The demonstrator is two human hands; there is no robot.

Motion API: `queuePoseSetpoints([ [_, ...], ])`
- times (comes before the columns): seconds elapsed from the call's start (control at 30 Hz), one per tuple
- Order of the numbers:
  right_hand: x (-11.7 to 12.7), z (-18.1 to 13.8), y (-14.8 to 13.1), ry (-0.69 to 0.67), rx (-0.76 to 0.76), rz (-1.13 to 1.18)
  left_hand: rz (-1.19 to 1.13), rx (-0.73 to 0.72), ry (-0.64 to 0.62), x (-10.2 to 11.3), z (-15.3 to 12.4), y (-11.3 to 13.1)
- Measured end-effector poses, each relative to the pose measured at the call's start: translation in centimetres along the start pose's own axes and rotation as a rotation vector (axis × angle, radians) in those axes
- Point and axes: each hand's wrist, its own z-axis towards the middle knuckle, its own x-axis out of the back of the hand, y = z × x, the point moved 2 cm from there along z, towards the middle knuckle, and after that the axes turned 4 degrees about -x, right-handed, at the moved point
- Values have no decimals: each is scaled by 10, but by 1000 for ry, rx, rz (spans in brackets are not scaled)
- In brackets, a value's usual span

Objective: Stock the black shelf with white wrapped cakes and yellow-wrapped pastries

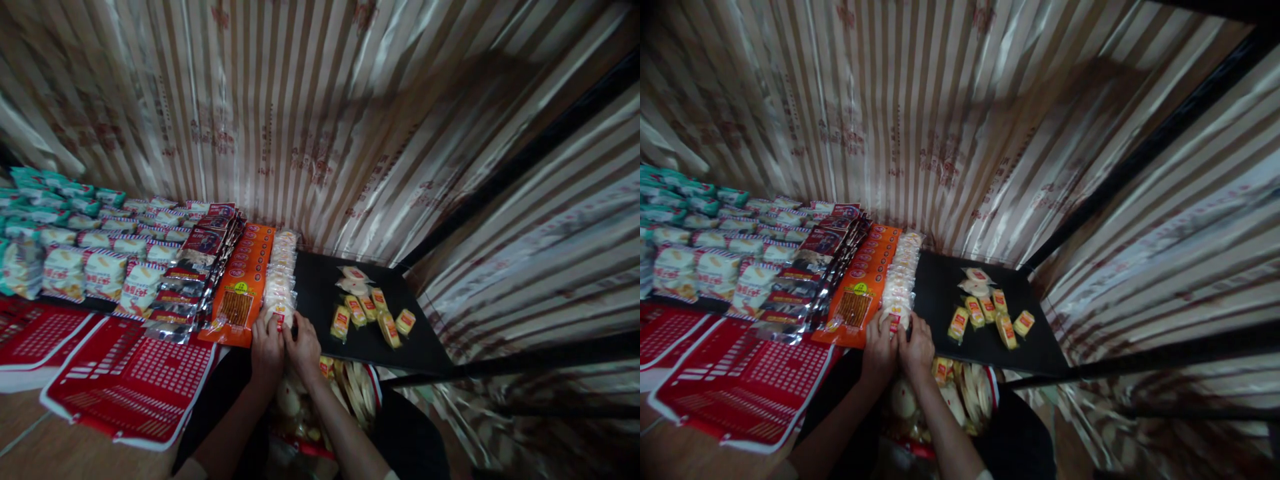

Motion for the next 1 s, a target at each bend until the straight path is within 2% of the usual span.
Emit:
queuePoseSetpoints([
  [0.13,0,1,0,-13,-34,27,-3,5,-16,-3,1,-1],
  [0.23,4,3,2,-21,-84,159,13,-14,-22,-3,-2,-1],
  [0.3,11,7,1,26,-82,252,46,-38,-24,-4,-6,0],
  [0.4,23,20,-7,117,90,240,98,-81,-14,-4,-12,2],
  [0.47,25,32,-14,111,233,178,117,-92,-7,-4,-13,3],
  [0.53,20,42,-19,67,314,134,129,-98,-18,-3,-12,3],
  [0.73,-6,48,-19,8,302,77,144,-110,-47,-1,-6,-1],
  [0.83,-2,46,-23,20,284,11,120,-104,-37,-4,-8,-4],
  [1.0,14,64,-45,-52,472,-135,128,-90,-32,-9,-11,-4],
])
